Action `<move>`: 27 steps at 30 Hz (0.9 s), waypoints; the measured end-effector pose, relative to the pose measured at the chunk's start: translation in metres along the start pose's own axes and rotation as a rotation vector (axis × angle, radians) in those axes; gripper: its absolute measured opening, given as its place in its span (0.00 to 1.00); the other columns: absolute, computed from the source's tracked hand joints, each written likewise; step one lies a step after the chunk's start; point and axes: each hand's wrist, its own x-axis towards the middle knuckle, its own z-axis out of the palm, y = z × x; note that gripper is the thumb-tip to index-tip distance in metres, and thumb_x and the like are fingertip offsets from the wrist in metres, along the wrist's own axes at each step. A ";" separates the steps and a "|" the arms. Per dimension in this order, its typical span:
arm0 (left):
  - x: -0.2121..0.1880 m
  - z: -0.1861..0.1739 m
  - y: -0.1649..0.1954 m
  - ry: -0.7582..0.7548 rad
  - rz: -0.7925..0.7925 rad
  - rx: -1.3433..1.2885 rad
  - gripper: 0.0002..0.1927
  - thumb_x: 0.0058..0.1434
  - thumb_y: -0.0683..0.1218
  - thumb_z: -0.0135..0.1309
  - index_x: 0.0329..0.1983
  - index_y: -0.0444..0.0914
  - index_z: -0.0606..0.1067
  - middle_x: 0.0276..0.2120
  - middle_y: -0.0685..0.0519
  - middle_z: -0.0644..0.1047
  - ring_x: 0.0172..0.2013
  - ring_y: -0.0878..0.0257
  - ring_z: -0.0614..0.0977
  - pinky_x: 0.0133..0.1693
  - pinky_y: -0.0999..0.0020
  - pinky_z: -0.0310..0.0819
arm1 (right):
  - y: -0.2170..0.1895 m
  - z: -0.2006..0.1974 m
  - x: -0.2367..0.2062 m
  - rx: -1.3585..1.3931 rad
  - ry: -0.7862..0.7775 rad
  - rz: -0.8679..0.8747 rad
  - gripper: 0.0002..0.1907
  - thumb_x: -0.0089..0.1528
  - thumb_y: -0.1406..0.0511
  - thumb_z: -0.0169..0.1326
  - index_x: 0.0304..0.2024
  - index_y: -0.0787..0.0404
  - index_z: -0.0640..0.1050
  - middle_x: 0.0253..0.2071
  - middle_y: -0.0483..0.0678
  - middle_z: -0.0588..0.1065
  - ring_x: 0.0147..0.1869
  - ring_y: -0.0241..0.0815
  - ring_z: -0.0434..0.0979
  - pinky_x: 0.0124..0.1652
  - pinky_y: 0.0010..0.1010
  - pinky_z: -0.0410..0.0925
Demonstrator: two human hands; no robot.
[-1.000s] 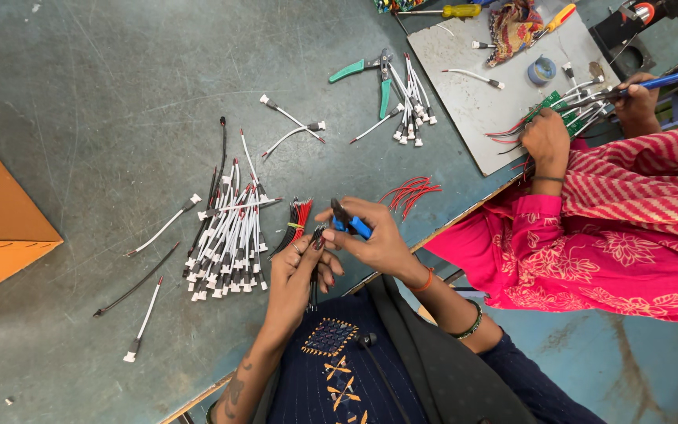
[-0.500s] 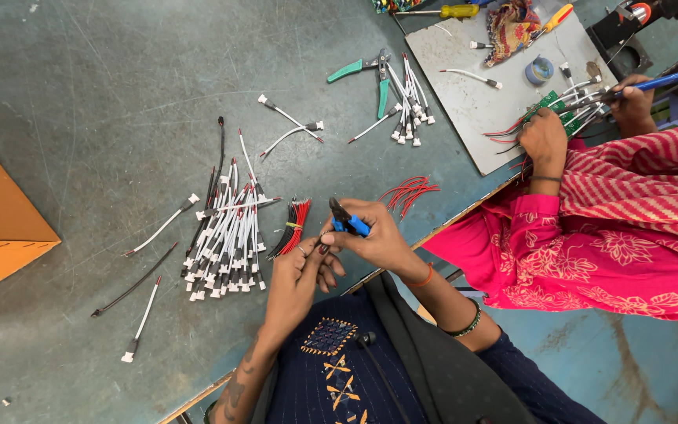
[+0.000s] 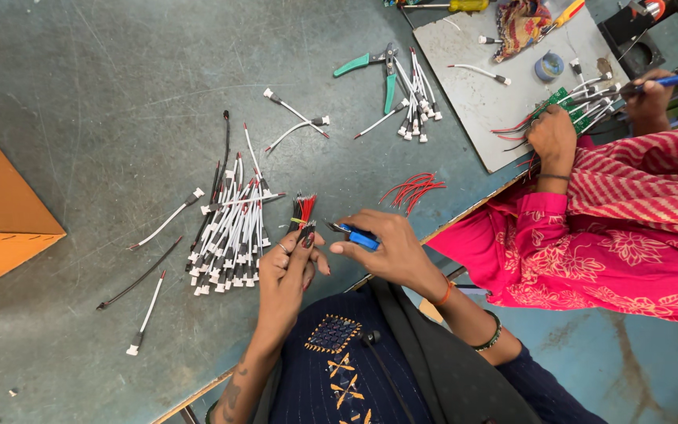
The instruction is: The person strips the insulation from the ends of multiple red and black wires using blue-handled wire strippers. The person holds each wire, positions the tool, and removes the cut insulation, placing the stripped wires back on the table.
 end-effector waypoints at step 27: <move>-0.005 -0.007 0.009 -0.119 -0.056 0.041 0.13 0.73 0.46 0.46 0.44 0.32 0.78 0.19 0.54 0.76 0.16 0.78 0.60 0.20 0.79 0.50 | -0.001 -0.009 -0.003 -0.106 -0.013 -0.100 0.20 0.56 0.54 0.66 0.40 0.62 0.84 0.28 0.49 0.76 0.26 0.47 0.75 0.27 0.35 0.65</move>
